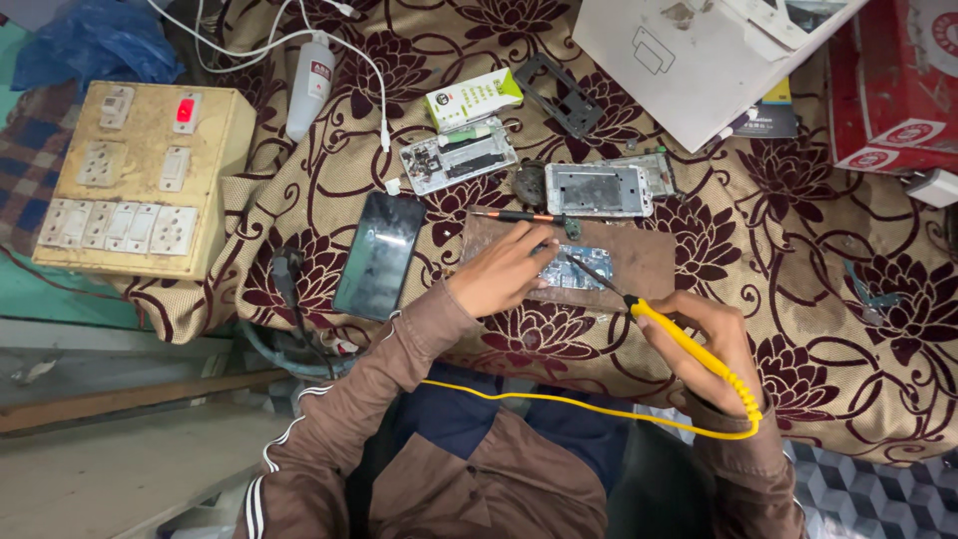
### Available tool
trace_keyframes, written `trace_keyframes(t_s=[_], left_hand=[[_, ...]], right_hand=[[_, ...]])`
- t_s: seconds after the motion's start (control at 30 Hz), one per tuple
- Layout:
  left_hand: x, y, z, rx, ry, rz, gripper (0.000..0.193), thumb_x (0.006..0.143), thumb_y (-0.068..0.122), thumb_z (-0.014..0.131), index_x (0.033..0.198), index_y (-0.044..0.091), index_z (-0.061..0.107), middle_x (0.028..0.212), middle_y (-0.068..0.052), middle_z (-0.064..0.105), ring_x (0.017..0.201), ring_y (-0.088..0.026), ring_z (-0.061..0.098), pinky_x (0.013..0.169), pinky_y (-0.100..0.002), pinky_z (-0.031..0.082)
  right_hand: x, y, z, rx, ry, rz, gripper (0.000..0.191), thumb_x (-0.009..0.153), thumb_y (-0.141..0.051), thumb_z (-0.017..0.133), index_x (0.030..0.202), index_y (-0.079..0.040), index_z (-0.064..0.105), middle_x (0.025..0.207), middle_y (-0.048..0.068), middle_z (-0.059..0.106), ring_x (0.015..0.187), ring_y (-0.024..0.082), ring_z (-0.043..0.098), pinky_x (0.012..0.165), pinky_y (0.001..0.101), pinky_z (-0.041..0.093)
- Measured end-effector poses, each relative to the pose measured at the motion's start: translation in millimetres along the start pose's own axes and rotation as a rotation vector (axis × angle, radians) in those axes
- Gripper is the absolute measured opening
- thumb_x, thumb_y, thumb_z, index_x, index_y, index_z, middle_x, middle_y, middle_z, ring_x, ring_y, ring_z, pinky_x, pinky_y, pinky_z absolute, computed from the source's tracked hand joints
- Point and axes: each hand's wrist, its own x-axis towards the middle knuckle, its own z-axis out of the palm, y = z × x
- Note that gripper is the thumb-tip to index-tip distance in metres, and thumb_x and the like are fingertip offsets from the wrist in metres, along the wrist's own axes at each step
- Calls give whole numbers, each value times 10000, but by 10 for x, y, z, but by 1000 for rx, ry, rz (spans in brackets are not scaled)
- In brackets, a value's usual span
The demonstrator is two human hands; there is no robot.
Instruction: The person uses a soldering iron to work on a small circuit board placed on a patterned tablecloth. They hold the board steady with one hand while applying the soldering iron with the other, focusing on specific points on the board. The workspace includes various electronic components and tools scattered around.
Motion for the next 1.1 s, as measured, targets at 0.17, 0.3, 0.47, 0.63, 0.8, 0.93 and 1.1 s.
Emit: trace_keyframes(t_s=[0.17, 0.3, 0.47, 0.63, 0.8, 0.93, 1.1], left_hand=[[-4, 0, 6, -17, -32, -27, 516, 859, 124, 745, 1292, -95, 570, 1347, -205, 486, 1237, -377, 492, 1031, -447, 475], [-2, 8, 11, -12, -21, -25, 532, 856, 132, 745, 1304, -97, 570, 1347, -203, 484, 1239, -376, 487, 1030, -444, 473], [9, 8, 4, -11, -32, -38, 492, 857, 130, 746, 1268, -83, 583, 1342, -199, 490, 1229, -378, 488, 1022, -455, 476], [-6, 27, -17, -16, 7, -24, 511, 829, 107, 752, 1274, -79, 585, 1332, -190, 498, 1224, -380, 496, 1012, -458, 478], [-20, 18, -16, -48, -12, -41, 514, 824, 94, 763, 1271, -75, 575, 1325, -193, 502, 1194, -385, 505, 979, -461, 482], [-31, -16, -15, -66, 61, 44, 546, 825, 92, 764, 1297, -78, 549, 1332, -203, 493, 1185, -395, 499, 997, -468, 480], [-39, -14, -21, -74, 52, 29, 528, 830, 101, 769, 1282, -65, 553, 1314, -197, 492, 1193, -394, 500, 993, -468, 473]], right_hand=[[-35, -37, 26, -83, 19, 77, 162, 926, -92, 671, 998, 47, 716, 715, 113, 638, 631, 108, 534, 565, 276, 401], [-23, 68, 58, -35, 59, 70, 173, 954, -133, 637, 927, 35, 671, 717, 75, 642, 619, 88, 564, 565, 265, 433], [-19, 248, 50, 2, 73, 165, 219, 971, -151, 613, 850, 26, 654, 664, 58, 628, 591, 98, 562, 565, 275, 439], [-30, 218, 47, -15, 69, 163, 203, 941, -140, 636, 832, 28, 666, 630, 30, 634, 557, 76, 552, 526, 261, 424], [-32, 63, 55, -45, 63, 142, 159, 919, -112, 676, 915, 44, 707, 620, 39, 581, 585, 64, 466, 518, 272, 359], [-12, -32, 36, -37, 33, 79, 167, 910, -109, 671, 970, 41, 715, 670, 19, 623, 615, 43, 505, 533, 251, 396], [10, -109, 48, -44, 40, 151, 177, 899, -121, 679, 965, 36, 724, 644, 30, 617, 572, 54, 490, 501, 261, 383]])
